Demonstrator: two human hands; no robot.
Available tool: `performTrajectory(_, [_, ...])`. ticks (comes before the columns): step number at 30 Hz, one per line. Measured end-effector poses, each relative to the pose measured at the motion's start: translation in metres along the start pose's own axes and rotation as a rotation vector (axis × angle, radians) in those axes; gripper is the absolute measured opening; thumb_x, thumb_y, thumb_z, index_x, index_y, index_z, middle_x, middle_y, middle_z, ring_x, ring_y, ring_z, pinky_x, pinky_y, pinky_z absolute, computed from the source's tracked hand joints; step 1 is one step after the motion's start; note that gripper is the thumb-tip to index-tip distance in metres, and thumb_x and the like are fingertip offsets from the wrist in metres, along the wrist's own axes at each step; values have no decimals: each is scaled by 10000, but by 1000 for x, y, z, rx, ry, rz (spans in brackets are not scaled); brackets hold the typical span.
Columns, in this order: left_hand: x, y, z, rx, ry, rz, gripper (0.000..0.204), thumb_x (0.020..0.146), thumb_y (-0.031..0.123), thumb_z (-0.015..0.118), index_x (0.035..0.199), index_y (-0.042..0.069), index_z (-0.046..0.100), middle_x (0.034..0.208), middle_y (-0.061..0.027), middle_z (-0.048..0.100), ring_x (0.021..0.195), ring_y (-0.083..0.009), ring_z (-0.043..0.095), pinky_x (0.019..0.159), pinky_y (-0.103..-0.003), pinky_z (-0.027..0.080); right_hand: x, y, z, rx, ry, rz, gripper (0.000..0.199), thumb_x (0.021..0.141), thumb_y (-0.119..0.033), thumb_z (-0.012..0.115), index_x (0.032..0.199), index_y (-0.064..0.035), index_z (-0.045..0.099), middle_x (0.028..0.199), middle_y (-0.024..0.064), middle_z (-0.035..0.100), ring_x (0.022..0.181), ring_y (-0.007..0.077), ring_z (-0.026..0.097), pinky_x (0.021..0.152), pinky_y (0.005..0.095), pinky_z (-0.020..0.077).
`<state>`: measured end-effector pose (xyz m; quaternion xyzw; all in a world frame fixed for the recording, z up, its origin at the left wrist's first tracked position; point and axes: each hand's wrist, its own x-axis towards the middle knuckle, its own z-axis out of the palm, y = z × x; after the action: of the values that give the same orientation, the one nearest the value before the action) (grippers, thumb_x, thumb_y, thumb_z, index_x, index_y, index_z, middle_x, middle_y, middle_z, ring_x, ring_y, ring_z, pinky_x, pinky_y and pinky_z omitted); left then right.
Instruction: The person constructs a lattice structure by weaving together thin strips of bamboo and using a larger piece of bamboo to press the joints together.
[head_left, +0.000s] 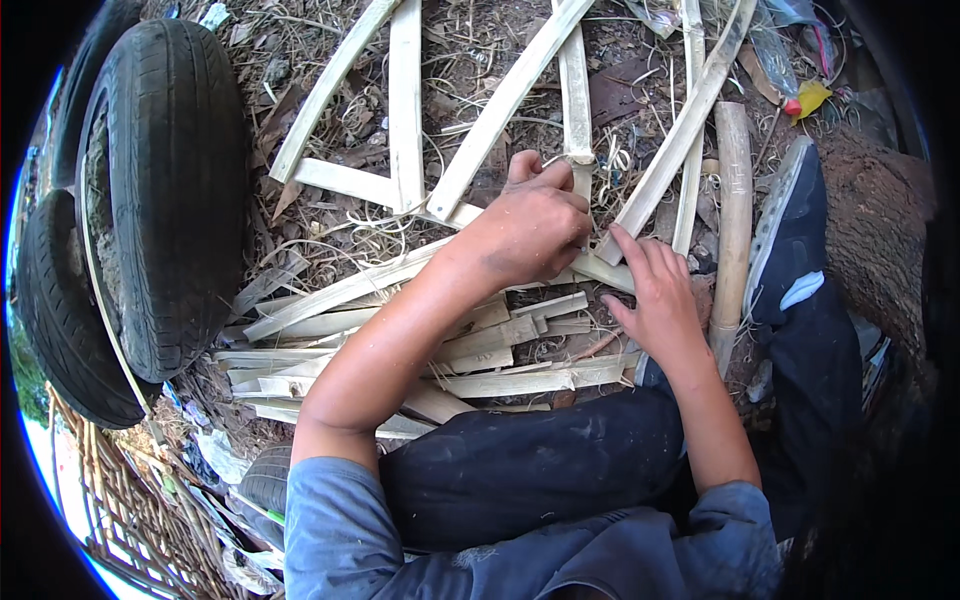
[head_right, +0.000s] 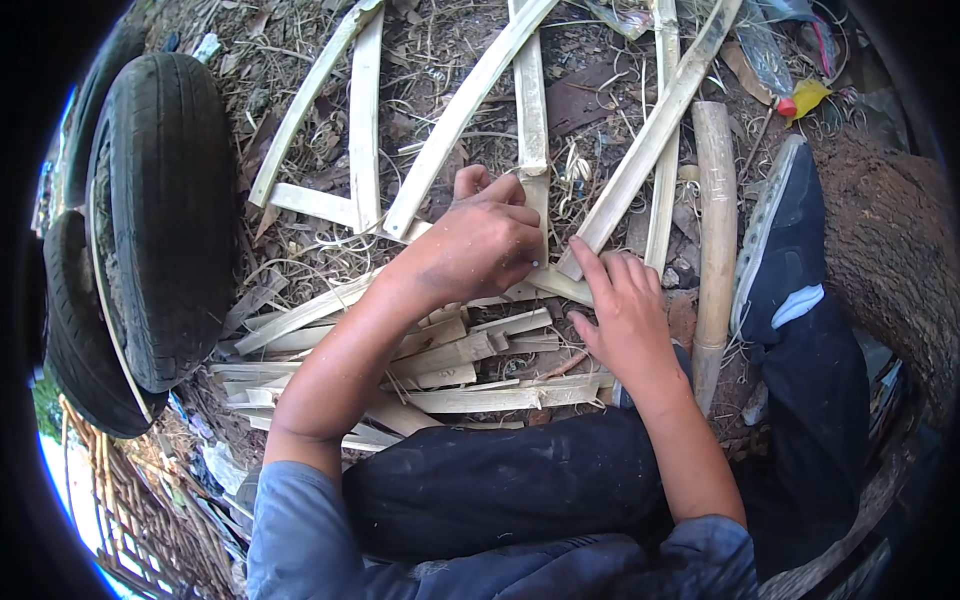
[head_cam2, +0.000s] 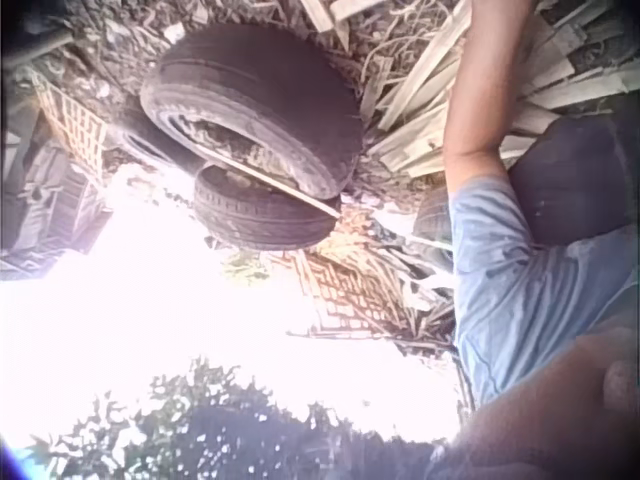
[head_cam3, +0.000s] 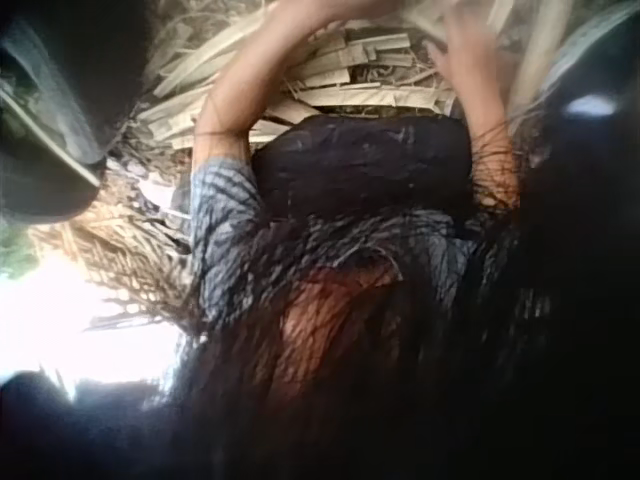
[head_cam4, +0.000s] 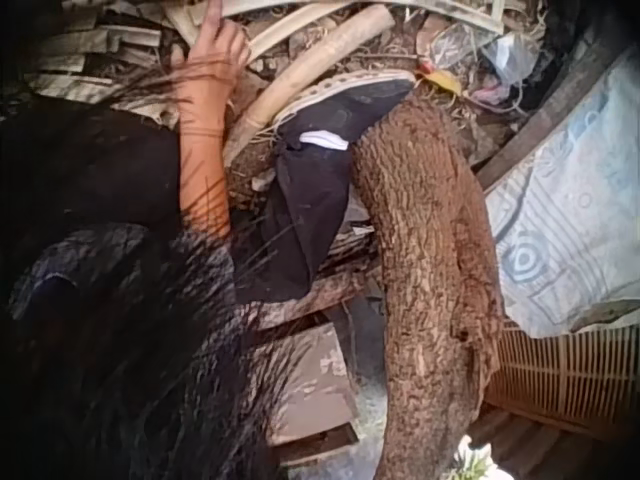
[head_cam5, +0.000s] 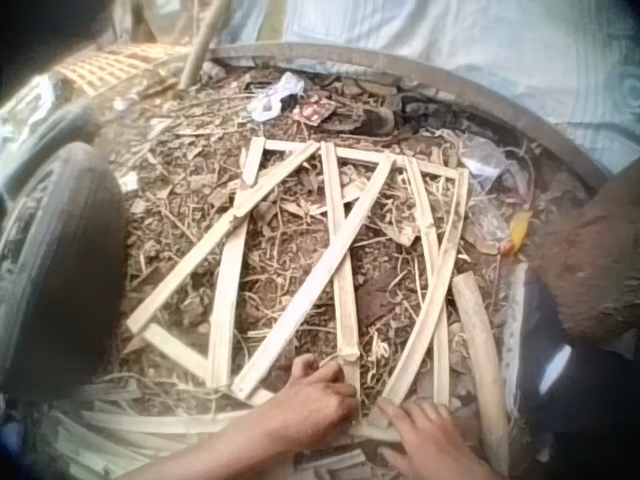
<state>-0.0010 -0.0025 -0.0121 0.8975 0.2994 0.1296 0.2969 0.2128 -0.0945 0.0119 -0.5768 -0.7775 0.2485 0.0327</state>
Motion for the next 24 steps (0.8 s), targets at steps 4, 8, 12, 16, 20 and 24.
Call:
performTrajectory(4, [1,0,-5,-101,42,36,136,661,145,767,716,109,648,783,-6,593,941,-229,541,924,-468,308,-3,-2,6,6,37,-2,864,692,-115,818,1456,-99,414,1133,139,546,1118,324,522,988,444,402])
performTrajectory(8, [1,1,-15,-155,124,53,184,662,139,785,722,100,616,785,-8,587,958,-228,545,928,-459,307,-6,-5,8,26,24,47,858,697,-103,811,1453,-83,407,1194,159,544,1155,350,515,1020,458,394])
performTrajectory(12, [7,-13,-26,-46,276,-8,183,710,136,786,728,117,605,778,7,577,920,-222,540,907,-412,309,-24,-11,-6,70,105,114,828,718,-96,795,1448,-71,405,1224,176,542,1172,373,512,1040,459,387])
performTrajectory(16, [1,-28,-37,39,527,-87,217,724,145,805,728,99,593,754,1,562,896,-224,530,896,-380,317,-54,-38,-49,310,123,153,761,767,-123,767,1435,-54,408,1237,200,540,1161,388,531,1019,452,407])
performTrajectory(20, [-30,-35,-49,82,699,-250,208,738,148,813,738,97,612,739,-4,577,856,-231,527,858,-373,339,-84,-82,-123,352,-206,-49,674,815,-148,727,1411,-45,427,1210,190,554,1114,364,555,948,447,440])
performTrajectory(24, [-63,16,-89,206,657,-360,161,763,103,806,749,61,651,728,-42,583,811,-216,522,763,-333,416,-97,-142,-189,248,-298,-322,569,861,-163,682,1371,-35,466,1197,195,579,1073,360,594,885,448,481])
